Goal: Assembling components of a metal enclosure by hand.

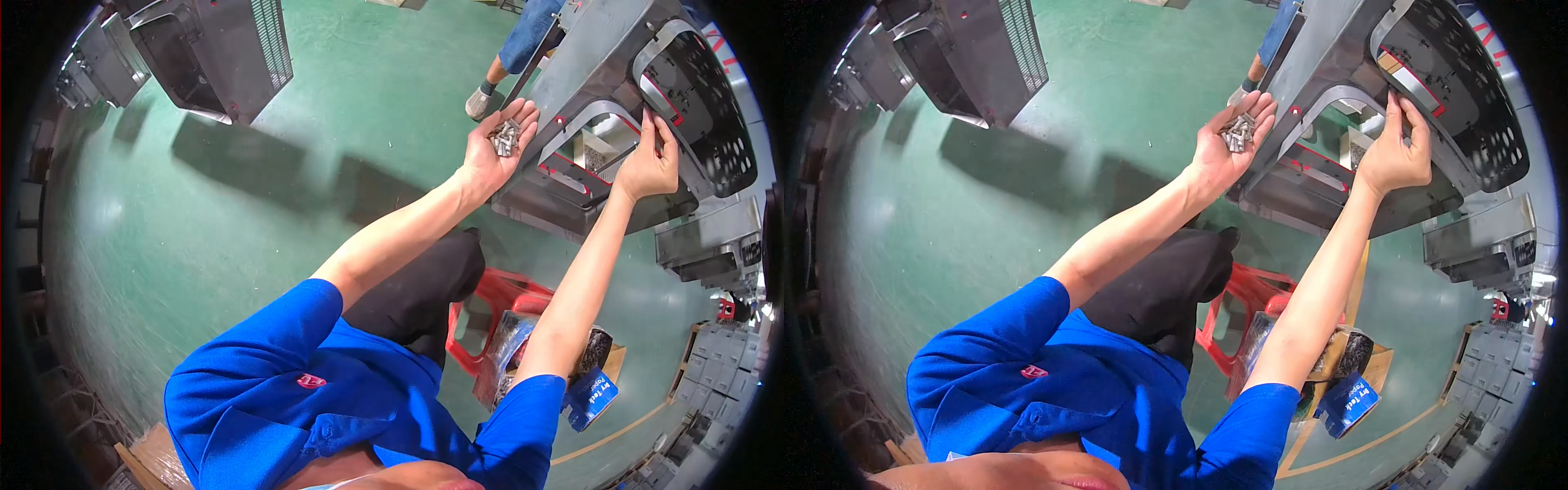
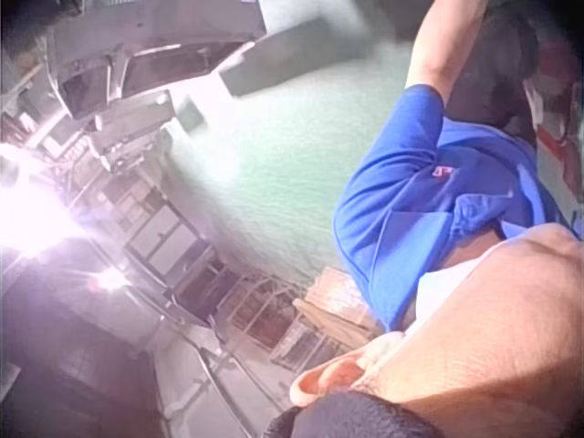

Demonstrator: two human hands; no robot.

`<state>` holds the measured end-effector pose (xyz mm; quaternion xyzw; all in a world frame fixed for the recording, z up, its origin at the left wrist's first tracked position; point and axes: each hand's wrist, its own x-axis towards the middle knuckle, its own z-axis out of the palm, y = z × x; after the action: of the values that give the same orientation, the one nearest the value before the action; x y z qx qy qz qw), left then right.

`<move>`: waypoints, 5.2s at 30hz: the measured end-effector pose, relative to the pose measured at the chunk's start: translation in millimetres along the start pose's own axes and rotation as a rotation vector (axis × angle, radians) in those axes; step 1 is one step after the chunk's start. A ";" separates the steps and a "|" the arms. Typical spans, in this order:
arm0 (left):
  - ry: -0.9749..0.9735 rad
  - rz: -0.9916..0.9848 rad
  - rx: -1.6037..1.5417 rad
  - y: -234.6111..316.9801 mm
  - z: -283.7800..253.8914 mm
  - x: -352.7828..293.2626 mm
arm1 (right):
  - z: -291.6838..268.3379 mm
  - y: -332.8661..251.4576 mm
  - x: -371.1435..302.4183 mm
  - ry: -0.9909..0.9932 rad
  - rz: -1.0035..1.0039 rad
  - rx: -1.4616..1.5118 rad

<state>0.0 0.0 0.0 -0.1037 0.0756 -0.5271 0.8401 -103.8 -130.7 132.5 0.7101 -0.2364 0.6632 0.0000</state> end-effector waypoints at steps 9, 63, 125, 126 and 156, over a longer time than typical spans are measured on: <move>-0.023 -0.023 -0.071 -3.0 -0.9 -1.4 | -0.4 0.8 4.3 -0.007 -0.024 0.010; 0.078 -0.153 0.062 -102.9 -8.1 -27.4 | -116.8 -33.4 -61.6 -0.730 0.270 0.020; -0.096 -0.089 0.058 -101.3 51.5 54.9 | -78.4 64.4 -4.6 -0.015 -0.348 -0.056; -0.117 -0.106 0.063 -99.2 49.6 55.0 | -78.5 64.0 -3.7 -0.017 -0.361 -0.047; -0.073 0.039 0.076 -134.8 53.3 45.8 | -74.8 82.9 9.4 -0.072 0.072 -0.081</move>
<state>-84.9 -93.2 85.0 -0.0896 0.0268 -0.5088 0.8558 -202.0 -184.1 124.3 0.7239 -0.2883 0.6268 -0.0035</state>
